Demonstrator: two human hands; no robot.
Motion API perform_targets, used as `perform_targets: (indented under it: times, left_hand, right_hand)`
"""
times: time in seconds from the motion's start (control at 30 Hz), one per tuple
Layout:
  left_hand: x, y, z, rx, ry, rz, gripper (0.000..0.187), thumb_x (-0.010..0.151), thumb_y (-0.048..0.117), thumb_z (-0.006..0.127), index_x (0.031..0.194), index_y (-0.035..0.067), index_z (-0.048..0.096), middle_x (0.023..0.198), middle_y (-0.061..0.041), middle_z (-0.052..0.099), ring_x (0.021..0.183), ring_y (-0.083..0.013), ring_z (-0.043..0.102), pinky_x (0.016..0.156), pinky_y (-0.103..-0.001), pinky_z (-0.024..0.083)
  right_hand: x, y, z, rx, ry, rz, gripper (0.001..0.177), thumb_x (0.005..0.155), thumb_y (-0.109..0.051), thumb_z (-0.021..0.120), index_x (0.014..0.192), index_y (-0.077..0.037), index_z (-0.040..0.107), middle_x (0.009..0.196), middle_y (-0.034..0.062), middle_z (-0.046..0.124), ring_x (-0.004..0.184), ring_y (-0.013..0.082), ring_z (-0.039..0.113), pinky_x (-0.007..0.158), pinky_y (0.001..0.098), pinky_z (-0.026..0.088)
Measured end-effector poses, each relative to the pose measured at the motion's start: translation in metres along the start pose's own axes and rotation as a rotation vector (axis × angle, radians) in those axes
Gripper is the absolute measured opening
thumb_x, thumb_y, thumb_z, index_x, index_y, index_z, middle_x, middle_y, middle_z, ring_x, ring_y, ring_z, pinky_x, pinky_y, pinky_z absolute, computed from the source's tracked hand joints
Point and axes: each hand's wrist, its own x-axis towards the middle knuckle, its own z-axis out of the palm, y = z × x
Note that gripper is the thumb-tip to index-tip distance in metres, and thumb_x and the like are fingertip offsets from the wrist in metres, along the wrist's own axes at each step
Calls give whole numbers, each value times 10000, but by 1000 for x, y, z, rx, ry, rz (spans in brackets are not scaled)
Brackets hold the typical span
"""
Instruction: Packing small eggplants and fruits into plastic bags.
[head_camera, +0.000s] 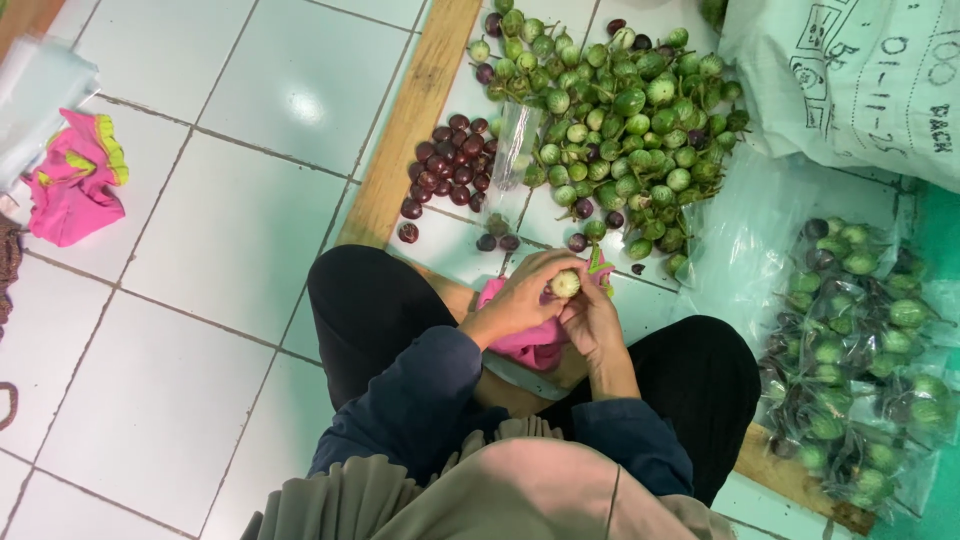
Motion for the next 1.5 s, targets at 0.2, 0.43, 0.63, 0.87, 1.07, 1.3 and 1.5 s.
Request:
perform_targets:
  times: [0.2,0.43,0.63,0.87,1.07,1.3,1.5]
  left_hand:
    - [83,-1,-66,-43,69,-247,481,998,109,652,1451,236,553,1474,-101,525,1384,-344,487,1116,-532,442]
    - [201,-42,-115,691,-54,-593,542,1089,275,488,1590,234,287,1645,-150,123,1433,-403,314,1126,-613,382]
    - [207,-86,-115,947,-315,-716,489,1099,336,454,1520,112,344,1634,-122,149,1471,-395,210,1175,-574,377]
    - [134,-27,-144,661,41,-45,44,924,132,745,884,144,758,1368,-168,532,1348,-415,390,1013,-592,449]
    - [50,25,-151,484,158,105,62,929,134,761,894,84,748,1296,-174,563,1374,-458,386,1010,-607,449]
    - [-8,14,-131,375,242,30,69,977,171,706,994,140,765,1279,-144,559,1278,-405,509,1022,-535,471]
    - [-10,-13,-108,374,280,29,99,993,198,675,993,149,760,1129,-75,623,1108,-329,618,925,-455,514]
  right_hand:
    - [0,-4,0,-128,-1,19,409,1041,-361,605,1220,-1,674,986,209,735,822,345,772,552,288,580]
    - [-26,-2,35,-180,60,111,394,1038,-331,591,1114,39,701,871,207,705,628,235,690,419,251,528]
    - [-35,-6,31,-256,45,99,417,1033,-345,592,1108,45,718,823,169,710,593,208,677,410,246,509]
    - [-33,-13,44,-219,27,73,424,1046,-278,559,1266,70,664,1077,225,693,886,262,687,644,280,596]
    - [-38,-25,66,-213,-91,-63,435,991,-116,607,1389,58,586,1246,276,680,1109,358,712,936,411,637]
    - [-56,-55,145,-380,-280,-217,497,988,-80,556,1463,50,497,1284,245,634,1151,317,675,972,435,626]
    - [-58,-60,227,-495,-380,-308,445,986,-52,621,1409,63,545,1203,197,627,1094,298,699,934,509,659]
